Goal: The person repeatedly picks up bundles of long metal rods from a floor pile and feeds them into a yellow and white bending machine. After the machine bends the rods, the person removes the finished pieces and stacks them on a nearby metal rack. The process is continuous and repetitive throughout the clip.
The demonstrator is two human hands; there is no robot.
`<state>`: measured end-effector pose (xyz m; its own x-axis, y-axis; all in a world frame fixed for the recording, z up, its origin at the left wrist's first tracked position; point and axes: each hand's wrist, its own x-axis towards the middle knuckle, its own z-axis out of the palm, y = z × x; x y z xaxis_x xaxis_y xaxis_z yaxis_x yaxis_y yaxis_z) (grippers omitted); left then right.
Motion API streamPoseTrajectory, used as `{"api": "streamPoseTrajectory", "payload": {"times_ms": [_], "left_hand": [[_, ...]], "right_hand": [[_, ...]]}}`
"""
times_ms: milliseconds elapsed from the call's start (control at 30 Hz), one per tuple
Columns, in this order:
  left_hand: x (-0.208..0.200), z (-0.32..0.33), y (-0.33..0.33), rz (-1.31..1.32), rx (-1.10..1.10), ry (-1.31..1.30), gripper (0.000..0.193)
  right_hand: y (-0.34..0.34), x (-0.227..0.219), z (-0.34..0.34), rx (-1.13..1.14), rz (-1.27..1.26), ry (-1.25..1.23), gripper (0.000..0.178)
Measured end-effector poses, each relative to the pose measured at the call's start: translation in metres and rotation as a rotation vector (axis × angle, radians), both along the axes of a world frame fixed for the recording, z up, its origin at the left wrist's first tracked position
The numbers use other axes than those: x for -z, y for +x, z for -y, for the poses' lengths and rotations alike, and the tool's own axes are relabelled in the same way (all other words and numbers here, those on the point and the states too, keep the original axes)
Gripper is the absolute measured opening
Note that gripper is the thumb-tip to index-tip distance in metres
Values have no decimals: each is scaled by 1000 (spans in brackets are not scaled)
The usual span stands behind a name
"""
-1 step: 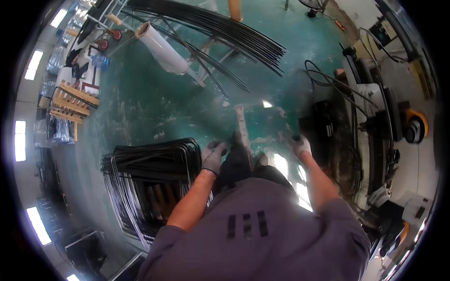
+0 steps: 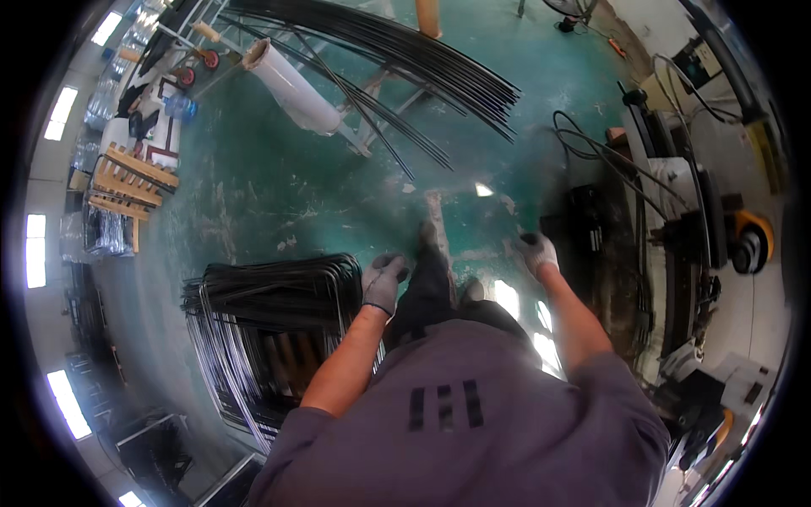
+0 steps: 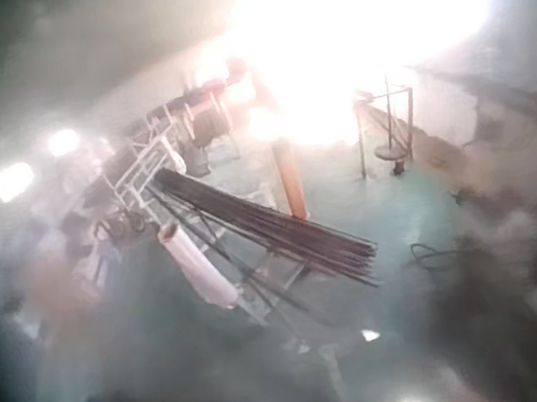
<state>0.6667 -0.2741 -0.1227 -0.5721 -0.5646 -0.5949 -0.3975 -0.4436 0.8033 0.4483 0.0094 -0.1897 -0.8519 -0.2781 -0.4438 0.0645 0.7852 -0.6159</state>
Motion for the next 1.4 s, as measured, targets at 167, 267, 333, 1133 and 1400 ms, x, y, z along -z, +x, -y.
{"api": "streamPoseTrajectory", "payload": {"times_ms": [167, 267, 333, 1133, 1400], "left_hand": [[98, 76, -46, 117, 28, -44, 27], [151, 116, -71, 162, 6, -35, 34], [146, 135, -103, 187, -101, 66, 38], [209, 125, -267, 157, -220, 401, 29], [142, 122, -239, 76, 176, 605, 46]], "right_hand": [[-83, 10, 145, -152, 8, -55, 31], [-92, 24, 192, -199, -36, 34, 28], [-105, 43, 219, -291, -85, 96, 25], [-161, 78, 403, -421, 42, 115, 50], [-145, 41, 399, -428, 413, 186, 49]]}}
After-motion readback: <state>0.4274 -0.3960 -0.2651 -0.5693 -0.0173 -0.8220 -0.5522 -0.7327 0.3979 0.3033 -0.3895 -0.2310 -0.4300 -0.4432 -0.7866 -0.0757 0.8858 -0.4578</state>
